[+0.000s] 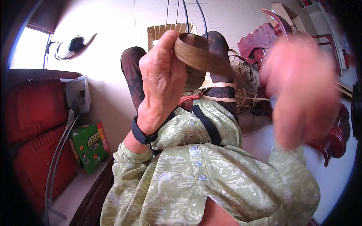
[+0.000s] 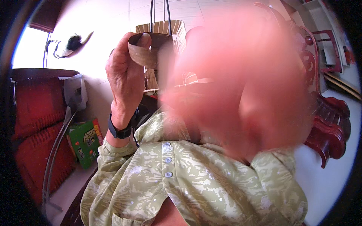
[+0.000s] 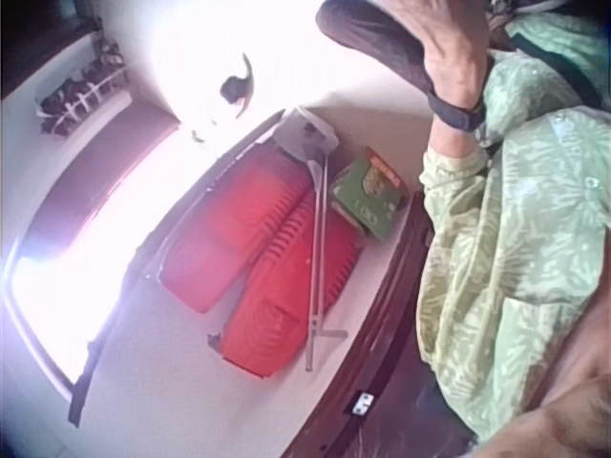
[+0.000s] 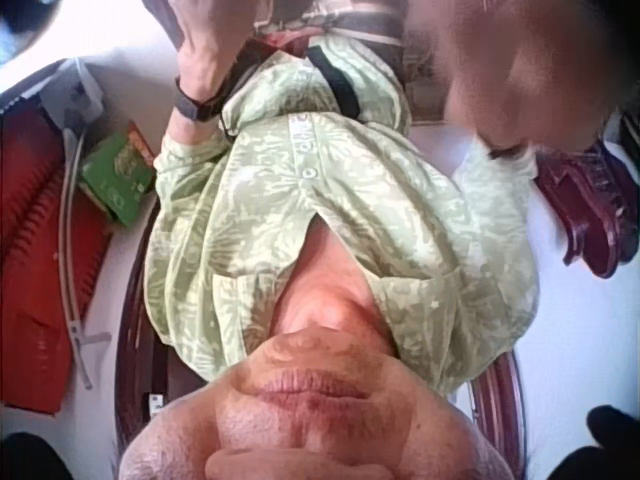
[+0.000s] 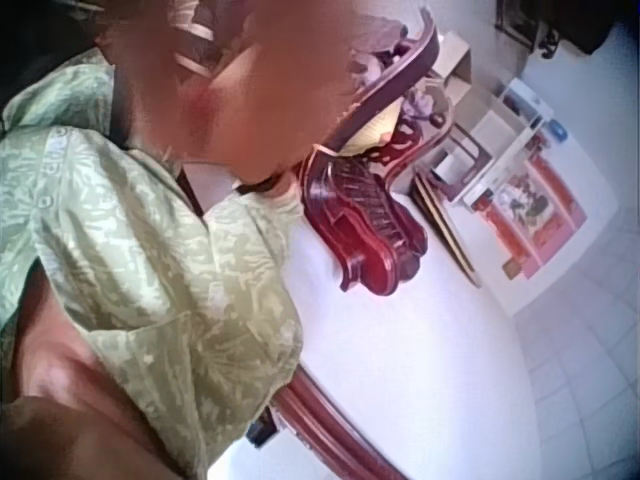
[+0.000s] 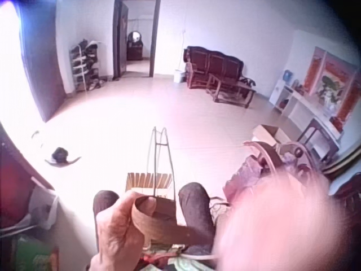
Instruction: The person is weaving a basket by hand, interlacing long flexible strips through a dark wire frame held between their legs.
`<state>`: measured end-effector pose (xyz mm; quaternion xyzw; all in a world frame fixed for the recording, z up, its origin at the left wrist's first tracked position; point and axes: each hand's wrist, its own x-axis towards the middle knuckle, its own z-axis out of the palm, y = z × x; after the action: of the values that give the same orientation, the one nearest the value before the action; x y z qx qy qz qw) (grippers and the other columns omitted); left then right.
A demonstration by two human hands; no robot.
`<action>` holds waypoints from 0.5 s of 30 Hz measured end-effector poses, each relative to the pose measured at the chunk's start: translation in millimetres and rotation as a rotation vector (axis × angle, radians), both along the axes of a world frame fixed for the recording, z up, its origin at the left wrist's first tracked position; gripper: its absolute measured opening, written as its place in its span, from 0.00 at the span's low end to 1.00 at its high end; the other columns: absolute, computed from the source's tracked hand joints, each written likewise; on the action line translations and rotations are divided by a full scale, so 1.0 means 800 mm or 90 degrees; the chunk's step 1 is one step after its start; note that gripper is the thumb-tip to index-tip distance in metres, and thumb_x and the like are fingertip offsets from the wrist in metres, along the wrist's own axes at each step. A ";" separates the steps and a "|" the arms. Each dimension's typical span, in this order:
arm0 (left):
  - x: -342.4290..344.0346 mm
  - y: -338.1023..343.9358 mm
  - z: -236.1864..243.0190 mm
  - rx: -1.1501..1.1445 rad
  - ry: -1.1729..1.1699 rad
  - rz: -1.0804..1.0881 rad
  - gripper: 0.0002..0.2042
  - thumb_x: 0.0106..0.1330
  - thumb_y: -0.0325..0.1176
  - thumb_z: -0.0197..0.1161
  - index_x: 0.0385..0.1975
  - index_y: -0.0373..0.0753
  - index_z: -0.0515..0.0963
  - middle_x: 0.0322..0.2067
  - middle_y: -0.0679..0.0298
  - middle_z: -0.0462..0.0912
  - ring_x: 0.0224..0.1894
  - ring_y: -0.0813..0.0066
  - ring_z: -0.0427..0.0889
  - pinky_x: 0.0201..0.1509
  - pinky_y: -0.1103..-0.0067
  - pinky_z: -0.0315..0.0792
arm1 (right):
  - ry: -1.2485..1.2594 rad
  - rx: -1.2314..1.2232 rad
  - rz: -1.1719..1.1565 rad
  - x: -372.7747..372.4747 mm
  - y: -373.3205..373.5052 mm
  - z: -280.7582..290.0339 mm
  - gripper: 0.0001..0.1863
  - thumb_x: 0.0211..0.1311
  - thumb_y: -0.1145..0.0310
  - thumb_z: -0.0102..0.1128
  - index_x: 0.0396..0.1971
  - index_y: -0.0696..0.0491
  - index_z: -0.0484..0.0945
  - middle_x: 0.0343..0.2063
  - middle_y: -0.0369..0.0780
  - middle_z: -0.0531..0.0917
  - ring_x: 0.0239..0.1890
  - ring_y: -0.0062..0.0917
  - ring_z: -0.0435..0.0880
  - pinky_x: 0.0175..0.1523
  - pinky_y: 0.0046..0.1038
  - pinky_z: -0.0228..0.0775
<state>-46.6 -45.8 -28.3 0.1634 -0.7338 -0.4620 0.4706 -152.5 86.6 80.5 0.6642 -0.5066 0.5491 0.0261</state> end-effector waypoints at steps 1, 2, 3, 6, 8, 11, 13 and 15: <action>0.000 -0.003 -0.001 0.006 -0.016 -0.002 0.09 0.60 0.20 0.55 0.40 0.32 0.73 0.22 0.56 0.78 0.24 0.73 0.78 0.28 0.78 0.70 | -0.038 0.039 0.097 0.019 0.008 -0.017 0.07 0.49 0.76 0.63 0.30 0.59 0.79 0.26 0.40 0.79 0.27 0.28 0.79 0.32 0.27 0.72; 0.002 -0.006 -0.001 0.028 -0.021 -0.010 0.08 0.61 0.21 0.56 0.40 0.32 0.74 0.21 0.57 0.78 0.23 0.76 0.77 0.27 0.79 0.71 | -0.081 0.084 0.188 0.038 0.016 -0.035 0.06 0.47 0.77 0.65 0.28 0.59 0.79 0.24 0.42 0.78 0.26 0.30 0.78 0.30 0.28 0.72; 0.002 -0.009 -0.001 0.020 -0.036 -0.018 0.08 0.61 0.21 0.56 0.40 0.32 0.74 0.22 0.58 0.78 0.23 0.76 0.77 0.27 0.80 0.71 | -0.066 0.204 0.225 0.050 0.025 -0.053 0.07 0.48 0.77 0.65 0.29 0.60 0.79 0.24 0.43 0.78 0.28 0.33 0.79 0.33 0.30 0.73; 0.003 -0.017 0.001 0.009 -0.062 -0.021 0.10 0.62 0.20 0.55 0.42 0.32 0.73 0.22 0.60 0.78 0.21 0.77 0.76 0.26 0.81 0.71 | -0.065 0.285 -0.029 0.060 0.027 -0.122 0.08 0.53 0.77 0.61 0.35 0.60 0.77 0.25 0.42 0.79 0.29 0.36 0.80 0.36 0.32 0.73; 0.003 -0.018 0.003 -0.015 -0.067 -0.037 0.11 0.61 0.19 0.54 0.44 0.32 0.72 0.22 0.61 0.79 0.21 0.78 0.77 0.26 0.81 0.71 | -0.075 0.262 -0.173 0.047 0.024 -0.147 0.08 0.56 0.76 0.59 0.37 0.59 0.77 0.26 0.43 0.79 0.29 0.37 0.79 0.36 0.34 0.72; 0.006 -0.015 0.006 0.080 -0.074 -0.085 0.09 0.66 0.24 0.54 0.44 0.32 0.72 0.26 0.66 0.78 0.25 0.82 0.76 0.28 0.84 0.72 | -0.158 0.168 -0.285 0.025 0.006 -0.153 0.07 0.62 0.71 0.56 0.34 0.59 0.76 0.25 0.46 0.79 0.27 0.37 0.78 0.34 0.34 0.69; 0.009 -0.011 0.009 0.129 -0.073 -0.108 0.08 0.68 0.25 0.52 0.44 0.31 0.72 0.28 0.67 0.78 0.27 0.83 0.76 0.30 0.85 0.73 | -0.286 0.174 -0.286 0.016 -0.008 -0.143 0.09 0.63 0.67 0.56 0.31 0.60 0.75 0.24 0.44 0.79 0.26 0.34 0.78 0.32 0.31 0.68; 0.011 -0.010 0.012 0.112 -0.069 -0.112 0.09 0.67 0.22 0.49 0.45 0.30 0.71 0.29 0.64 0.79 0.28 0.81 0.78 0.32 0.84 0.75 | -0.485 0.183 -0.217 0.002 -0.025 -0.132 0.18 0.61 0.58 0.62 0.28 0.62 0.76 0.19 0.36 0.78 0.22 0.15 0.72 0.27 0.22 0.65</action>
<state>-38.1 -53.6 -18.9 0.1637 -0.7264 -0.5543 0.3720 -151.2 66.9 -25.1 0.3183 -0.6539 0.6662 -0.1650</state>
